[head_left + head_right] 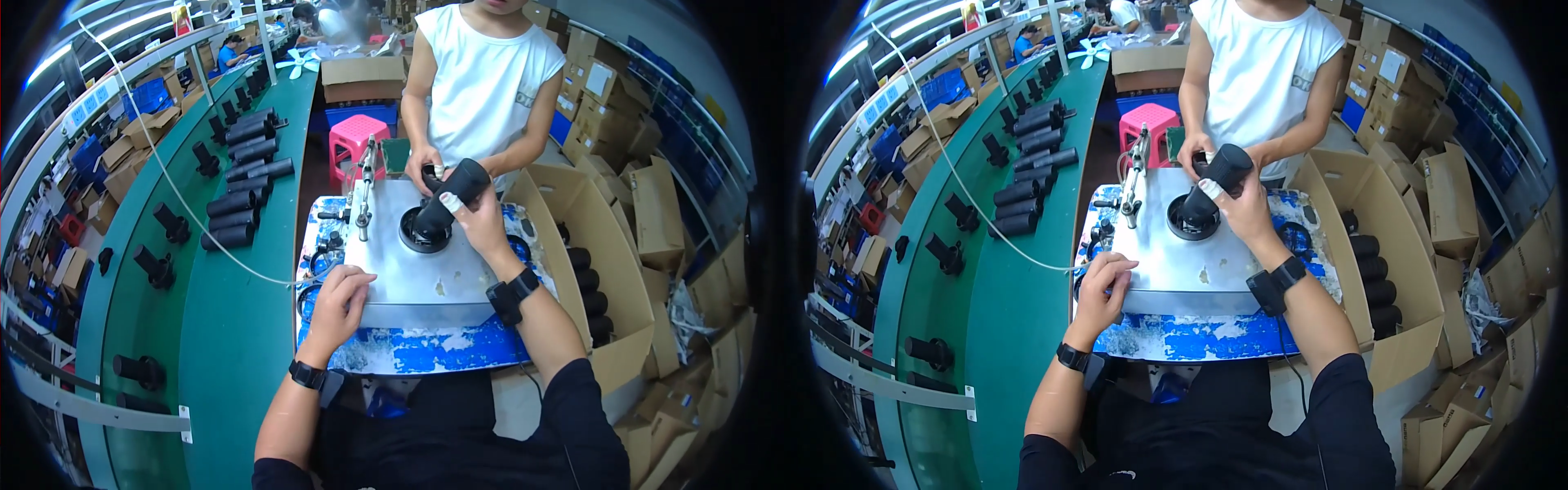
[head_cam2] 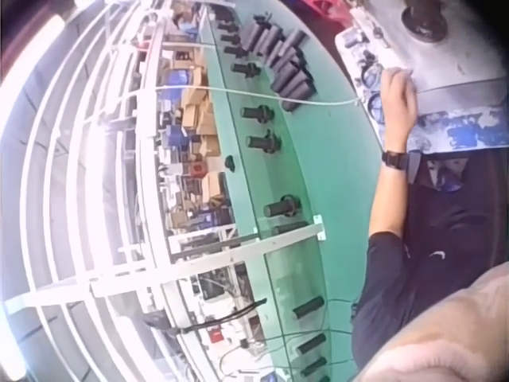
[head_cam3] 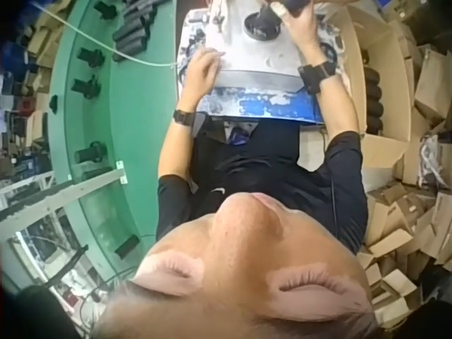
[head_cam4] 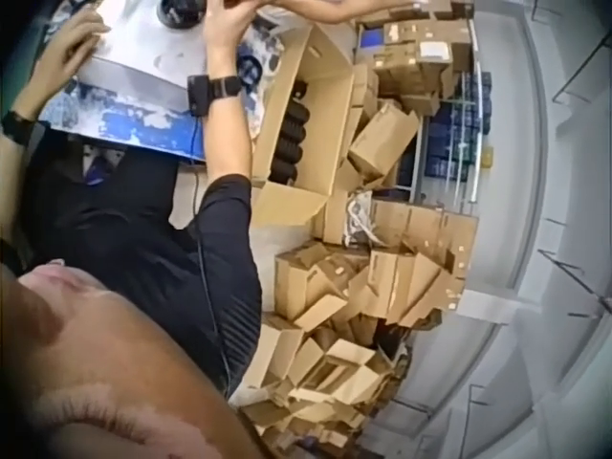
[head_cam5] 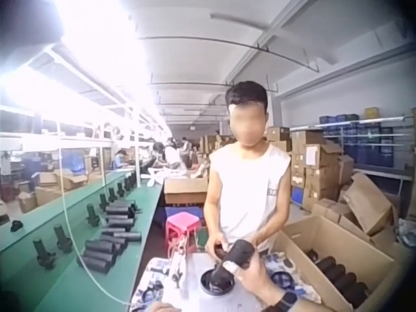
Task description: The person picks up a black cylinder and places it into a machine, then removes it and presses a black plastic ring onto the cylinder. They place the assembled unit back into the machine, remove it, and set it on a green table before repeating the process.
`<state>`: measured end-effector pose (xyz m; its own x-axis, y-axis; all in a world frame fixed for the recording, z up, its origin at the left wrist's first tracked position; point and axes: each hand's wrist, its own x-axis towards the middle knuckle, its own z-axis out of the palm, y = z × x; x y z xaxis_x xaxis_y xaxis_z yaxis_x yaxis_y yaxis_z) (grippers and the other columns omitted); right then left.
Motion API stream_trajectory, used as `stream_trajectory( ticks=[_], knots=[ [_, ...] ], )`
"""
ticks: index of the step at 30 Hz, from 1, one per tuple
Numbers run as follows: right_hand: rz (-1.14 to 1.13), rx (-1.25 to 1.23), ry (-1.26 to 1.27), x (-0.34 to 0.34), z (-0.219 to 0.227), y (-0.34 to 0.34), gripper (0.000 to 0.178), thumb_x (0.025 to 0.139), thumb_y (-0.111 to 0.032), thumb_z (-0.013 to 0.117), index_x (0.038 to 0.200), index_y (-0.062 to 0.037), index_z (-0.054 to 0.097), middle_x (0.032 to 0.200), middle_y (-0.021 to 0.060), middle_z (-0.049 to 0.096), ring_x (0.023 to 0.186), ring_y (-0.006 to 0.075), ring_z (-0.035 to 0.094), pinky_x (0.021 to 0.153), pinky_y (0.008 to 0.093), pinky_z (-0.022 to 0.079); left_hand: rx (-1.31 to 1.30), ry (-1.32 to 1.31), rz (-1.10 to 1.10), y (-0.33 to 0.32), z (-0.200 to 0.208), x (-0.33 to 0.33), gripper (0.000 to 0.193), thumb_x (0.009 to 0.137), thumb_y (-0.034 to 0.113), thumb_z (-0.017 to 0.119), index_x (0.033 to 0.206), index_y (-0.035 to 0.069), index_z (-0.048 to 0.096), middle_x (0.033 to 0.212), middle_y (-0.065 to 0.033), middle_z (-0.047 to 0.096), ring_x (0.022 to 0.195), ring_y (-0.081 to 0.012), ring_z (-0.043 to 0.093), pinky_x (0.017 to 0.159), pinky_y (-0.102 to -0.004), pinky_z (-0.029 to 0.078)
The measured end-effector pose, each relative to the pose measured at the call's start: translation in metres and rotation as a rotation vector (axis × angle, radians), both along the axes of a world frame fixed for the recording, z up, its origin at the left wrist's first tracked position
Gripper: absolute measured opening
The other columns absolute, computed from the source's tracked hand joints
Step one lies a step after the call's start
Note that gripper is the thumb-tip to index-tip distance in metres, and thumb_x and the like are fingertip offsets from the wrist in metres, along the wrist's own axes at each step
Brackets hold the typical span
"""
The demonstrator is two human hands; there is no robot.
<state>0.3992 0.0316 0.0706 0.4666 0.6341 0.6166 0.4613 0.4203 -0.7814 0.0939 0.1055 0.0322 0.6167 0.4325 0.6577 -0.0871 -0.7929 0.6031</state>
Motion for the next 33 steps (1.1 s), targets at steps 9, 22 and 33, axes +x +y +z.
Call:
stream_trajectory(
  ticks=[9, 22, 33],
  knots=[
    [-0.47, -0.66, -0.34, -0.044, 0.04, 0.009, 0.083, 0.074, -0.04, 0.093, 0.134, 0.0014, 0.055, 0.111, 0.0213, 0.074, 0.105, 0.0357, 0.074, 0.097, 0.0437, 0.057, 0.092, -0.227, 0.232, -0.025, -0.043, 0.003, 0.02, 0.086, -0.009, 0.066, 0.098, 0.004, 0.076, 0.097, -0.0111, 0.069, 0.097, -0.0307, 0.065, 0.087, -0.0415, 0.05],
    [-0.212, -0.493, -0.442, -0.005, 0.009, 0.015, 0.093, 0.071, -0.048, 0.094, 0.137, 0.0021, 0.053, 0.112, 0.0252, 0.073, 0.108, 0.0405, 0.073, 0.098, 0.0462, 0.056, 0.167, -0.226, 0.254, -0.03, -0.04, 0.007, 0.021, 0.084, -0.011, 0.065, 0.093, 0.005, 0.075, 0.099, -0.0105, 0.066, 0.098, -0.03, 0.061, 0.087, -0.0397, 0.048],
    [0.214, -0.686, -0.375, 0.029, 0.019, 0.009, 0.073, 0.084, -0.023, 0.091, 0.142, -0.0022, 0.053, 0.116, 0.0027, 0.064, 0.105, 0.0158, 0.064, 0.092, 0.0343, 0.055, 0.177, -0.231, 0.236, -0.034, -0.043, 0.008, 0.019, 0.084, -0.011, 0.065, 0.091, 0.004, 0.074, 0.097, -0.0104, 0.065, 0.096, -0.0295, 0.061, 0.085, -0.0394, 0.048]
  ],
)
